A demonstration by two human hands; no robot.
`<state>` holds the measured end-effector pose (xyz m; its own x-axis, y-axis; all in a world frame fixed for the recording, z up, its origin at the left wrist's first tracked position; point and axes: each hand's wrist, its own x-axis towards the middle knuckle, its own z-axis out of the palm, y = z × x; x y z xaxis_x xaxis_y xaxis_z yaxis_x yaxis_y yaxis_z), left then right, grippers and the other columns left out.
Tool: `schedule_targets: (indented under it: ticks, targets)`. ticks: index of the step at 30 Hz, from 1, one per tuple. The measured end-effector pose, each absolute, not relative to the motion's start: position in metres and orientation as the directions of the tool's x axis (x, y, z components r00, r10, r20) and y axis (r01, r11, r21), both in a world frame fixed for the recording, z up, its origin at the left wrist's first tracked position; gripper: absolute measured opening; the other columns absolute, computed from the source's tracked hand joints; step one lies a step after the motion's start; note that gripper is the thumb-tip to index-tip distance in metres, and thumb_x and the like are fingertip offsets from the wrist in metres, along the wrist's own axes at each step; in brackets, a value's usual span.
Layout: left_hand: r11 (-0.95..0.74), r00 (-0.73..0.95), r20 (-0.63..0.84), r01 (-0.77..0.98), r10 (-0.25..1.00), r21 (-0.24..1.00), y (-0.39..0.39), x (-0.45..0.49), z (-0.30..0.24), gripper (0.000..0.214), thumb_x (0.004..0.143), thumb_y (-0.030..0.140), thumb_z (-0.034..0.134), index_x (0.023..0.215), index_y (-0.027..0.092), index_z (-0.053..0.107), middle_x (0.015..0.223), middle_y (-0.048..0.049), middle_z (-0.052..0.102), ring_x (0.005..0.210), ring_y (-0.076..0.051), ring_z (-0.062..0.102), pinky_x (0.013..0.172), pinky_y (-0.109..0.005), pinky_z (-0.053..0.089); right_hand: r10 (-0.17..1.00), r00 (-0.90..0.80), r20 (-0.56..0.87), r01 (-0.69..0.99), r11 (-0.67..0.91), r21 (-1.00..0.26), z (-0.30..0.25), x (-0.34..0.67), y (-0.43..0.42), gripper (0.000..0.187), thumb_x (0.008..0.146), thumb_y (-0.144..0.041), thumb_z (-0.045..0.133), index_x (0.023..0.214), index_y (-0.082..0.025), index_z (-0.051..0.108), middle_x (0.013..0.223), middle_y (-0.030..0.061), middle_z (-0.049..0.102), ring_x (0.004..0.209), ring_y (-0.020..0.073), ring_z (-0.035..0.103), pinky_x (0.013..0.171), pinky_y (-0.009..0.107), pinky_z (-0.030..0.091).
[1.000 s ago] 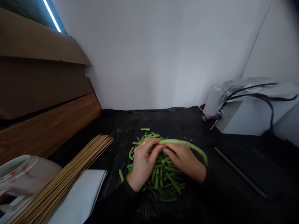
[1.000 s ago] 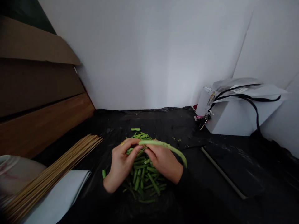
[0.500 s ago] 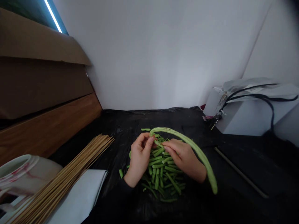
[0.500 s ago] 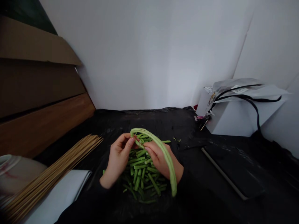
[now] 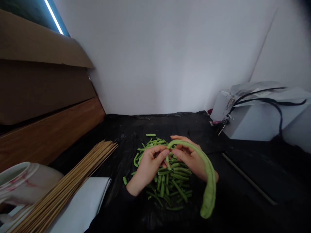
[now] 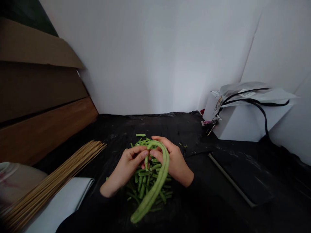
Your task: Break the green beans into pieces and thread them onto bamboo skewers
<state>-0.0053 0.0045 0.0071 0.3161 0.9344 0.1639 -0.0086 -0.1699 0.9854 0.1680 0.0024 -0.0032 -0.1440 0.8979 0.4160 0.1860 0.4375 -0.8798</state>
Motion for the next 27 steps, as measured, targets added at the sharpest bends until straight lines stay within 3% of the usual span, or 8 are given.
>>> schedule_targets:
  ticks: [5, 9, 13, 16, 19, 22, 24, 27]
  targets:
    - [-0.047, 0.430, 0.054, -0.027, 0.901, 0.999, 0.003, -0.006, 0.008, 0.032, 0.079, 0.045, 0.069, 0.078, 0.013, 0.068, 0.060, 0.0008, 0.060, 0.049, -0.010, 0.055, 0.047, -0.020, 0.044, 0.888, -0.159, 0.431, 0.250, 0.459, -0.852, 0.002, 0.171, -0.001, 0.014, 0.089, -0.030, 0.057, 0.094, -0.022, 0.068, 0.067, -0.0016, 0.064, 0.059, 0.0127, 0.059, 0.056, 0.024, 0.049]
    - [0.099, 0.484, -0.043, -0.091, 0.874, 0.991, 0.005, -0.011, 0.005, 0.039, 0.085, 0.050, 0.061, 0.073, 0.013, 0.064, 0.056, -0.0002, 0.061, 0.048, -0.010, 0.058, 0.046, -0.018, 0.043, 0.885, -0.079, 0.459, 0.209, 0.465, -0.860, 0.001, 0.171, 0.000, 0.014, 0.090, -0.030, 0.056, 0.097, -0.022, 0.066, 0.066, -0.0017, 0.064, 0.060, 0.0139, 0.062, 0.057, 0.025, 0.052]
    - [0.151, 0.530, -0.088, -0.076, 0.843, 0.986, 0.005, -0.013, 0.002, 0.034, 0.083, 0.045, 0.066, 0.074, 0.013, 0.065, 0.062, -0.0008, 0.063, 0.050, -0.009, 0.061, 0.043, -0.016, 0.042, 0.868, -0.005, 0.496, 0.203, 0.487, -0.850, 0.000, 0.173, 0.003, 0.014, 0.090, -0.030, 0.057, 0.097, -0.023, 0.066, 0.068, -0.0008, 0.066, 0.060, 0.0149, 0.063, 0.057, 0.027, 0.053]
    - [0.169, 0.545, -0.106, -0.065, 0.831, 0.984, 0.004, -0.012, 0.003, 0.031, 0.083, 0.045, 0.066, 0.087, 0.014, 0.066, 0.073, -0.0024, 0.067, 0.052, -0.009, 0.063, 0.043, -0.016, 0.042, 0.844, 0.056, 0.533, 0.280, 0.499, -0.820, -0.001, 0.173, 0.002, 0.014, 0.090, -0.031, 0.056, 0.097, -0.024, 0.067, 0.071, 0.0000, 0.068, 0.061, 0.0158, 0.064, 0.059, 0.028, 0.054]
    - [0.174, 0.548, -0.123, -0.043, 0.828, 0.984, 0.002, -0.009, 0.005, 0.032, 0.086, 0.045, 0.060, 0.094, 0.015, 0.065, 0.072, -0.0013, 0.065, 0.049, -0.009, 0.061, 0.040, -0.017, 0.041, 0.794, 0.072, 0.604, 0.406, 0.529, -0.745, -0.003, 0.171, -0.002, 0.014, 0.090, -0.031, 0.057, 0.096, -0.024, 0.067, 0.077, 0.0014, 0.071, 0.066, 0.0169, 0.067, 0.063, 0.030, 0.054]
    - [0.064, 0.501, -0.081, 0.051, 0.862, 0.997, 0.001, -0.007, 0.005, 0.029, 0.091, 0.043, 0.048, 0.091, 0.017, 0.059, 0.065, 0.0027, 0.057, 0.041, -0.008, 0.052, 0.037, -0.019, 0.035, 0.703, 0.031, 0.710, 0.505, 0.602, -0.618, -0.006, 0.167, -0.006, 0.012, 0.090, -0.030, 0.059, 0.095, -0.024, 0.067, 0.083, 0.0023, 0.072, 0.070, 0.0170, 0.067, 0.067, 0.030, 0.054]
    - [-0.123, 0.437, 0.034, 0.179, 0.899, 0.976, 0.000, -0.006, 0.003, 0.026, 0.094, 0.039, 0.040, 0.084, 0.019, 0.054, 0.063, 0.0038, 0.052, 0.041, -0.009, 0.047, 0.040, -0.021, 0.033, 0.636, -0.030, 0.771, 0.534, 0.662, -0.526, -0.008, 0.165, -0.009, 0.010, 0.090, -0.027, 0.059, 0.097, -0.024, 0.066, 0.083, 0.0026, 0.071, 0.072, 0.0171, 0.067, 0.068, 0.030, 0.053]
    - [-0.439, 0.337, 0.303, 0.480, 0.891, 0.759, -0.002, -0.006, 0.002, 0.024, 0.093, 0.025, 0.036, 0.072, 0.020, 0.046, 0.061, 0.0024, 0.048, 0.052, -0.012, 0.046, 0.051, -0.025, 0.033, 0.572, -0.104, 0.813, 0.545, 0.717, -0.435, -0.011, 0.164, -0.010, 0.011, 0.090, -0.024, 0.061, 0.099, -0.023, 0.065, 0.080, 0.0026, 0.070, 0.070, 0.0167, 0.066, 0.066, 0.030, 0.052]
